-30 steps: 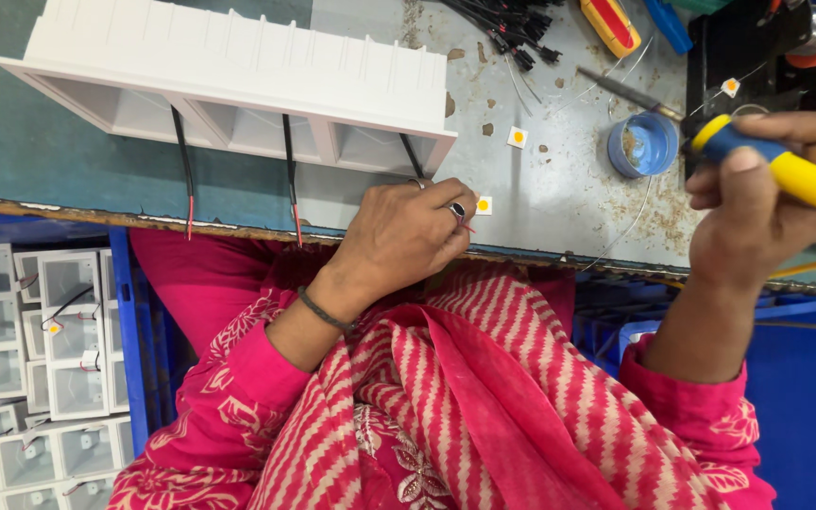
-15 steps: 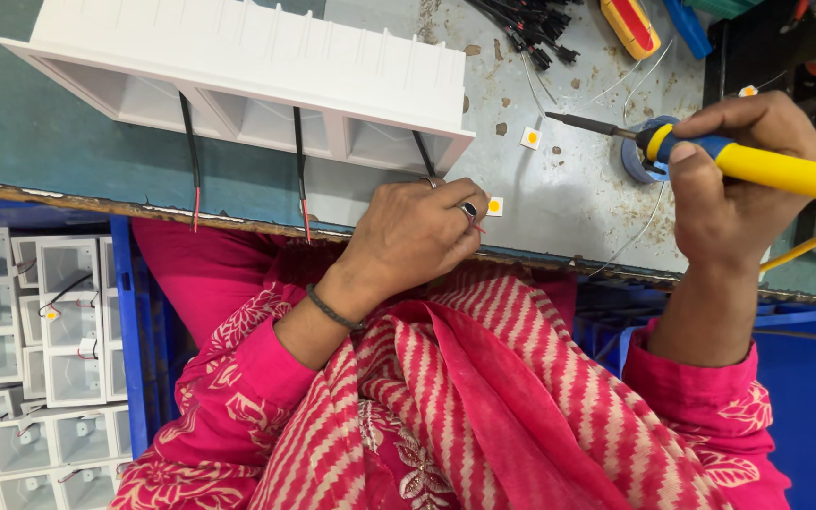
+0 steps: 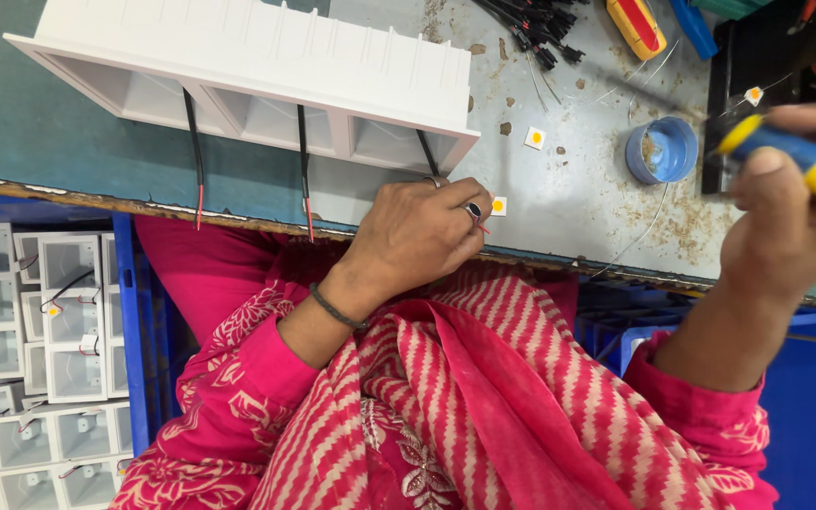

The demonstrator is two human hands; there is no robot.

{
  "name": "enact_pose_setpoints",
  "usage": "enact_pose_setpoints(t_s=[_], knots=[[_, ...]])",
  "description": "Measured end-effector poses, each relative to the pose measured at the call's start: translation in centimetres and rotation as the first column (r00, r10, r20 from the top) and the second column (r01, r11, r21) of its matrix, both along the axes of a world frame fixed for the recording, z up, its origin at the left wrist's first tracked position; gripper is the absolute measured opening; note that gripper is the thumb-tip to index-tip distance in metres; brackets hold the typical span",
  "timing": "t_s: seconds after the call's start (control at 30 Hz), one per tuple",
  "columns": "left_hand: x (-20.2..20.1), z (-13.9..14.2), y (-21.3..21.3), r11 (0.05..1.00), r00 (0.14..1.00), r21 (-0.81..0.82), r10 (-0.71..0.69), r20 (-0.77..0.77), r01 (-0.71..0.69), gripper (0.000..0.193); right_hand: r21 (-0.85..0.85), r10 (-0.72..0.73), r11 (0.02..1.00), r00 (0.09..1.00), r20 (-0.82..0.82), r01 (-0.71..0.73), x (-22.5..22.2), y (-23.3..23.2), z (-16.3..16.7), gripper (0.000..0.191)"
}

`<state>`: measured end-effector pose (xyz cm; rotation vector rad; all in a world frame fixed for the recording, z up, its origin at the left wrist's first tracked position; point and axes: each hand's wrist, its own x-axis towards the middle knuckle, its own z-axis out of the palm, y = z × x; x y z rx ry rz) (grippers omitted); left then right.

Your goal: The person holds a white plastic fixture and wires, threads wire ends through the fixture, and solders the wire ends to small LED components on the workbench using a soldering iron, dipping the iron in flux between joints. They then place finished LED components into a clear plastic tray.

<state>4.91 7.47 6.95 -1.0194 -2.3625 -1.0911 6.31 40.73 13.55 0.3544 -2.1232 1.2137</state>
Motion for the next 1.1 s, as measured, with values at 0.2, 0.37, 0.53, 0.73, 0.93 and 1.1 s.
enact_pose_setpoints(t_s=[0.2,0.37,0.53,0.73,0.93,1.1], knots=[[0.0,-0.1,0.2,1.0,1.0,-0.013,0.018,-0.009,-0.018,0.015,-0.595,0.233,0.772,0.97,-0.063,-0.224,3.1,-0.5,-0.8,0.042],[-0.1,-0.3,0.3,1.0,1.0,-0.009,0.016,-0.001,-0.016,0.015,-0.355,0.131,0.917,0.979,-0.155,-0.18,4.3,-1.0,-2.3,0.03],[-0.1,-0.4,0.3,1.0,1.0,-0.012,0.018,0.003,-0.018,0.015,-0.141,0.06,0.988,0.997,-0.046,-0.066,6.2,-3.7,-3.1,0.036],[-0.1,-0.2,0.2,1.0,1.0,-0.023,0.019,-0.006,-0.019,0.013,0.025,-0.005,1.0,0.996,0.086,0.003,6.4,-6.1,-1.2,0.038],[0.0,-0.1,0.1,1.0,1.0,-0.021,0.018,-0.016,-0.019,0.013,0.058,0.002,0.998,0.995,0.099,-0.007,5.6,-7.2,-0.4,0.035],[0.0,0.0,0.1,0.999,0.999,-0.024,0.022,-0.029,-0.023,0.013,0.05,0.017,0.998,0.991,0.136,-0.024,5.9,-7.5,0.1,0.034]])
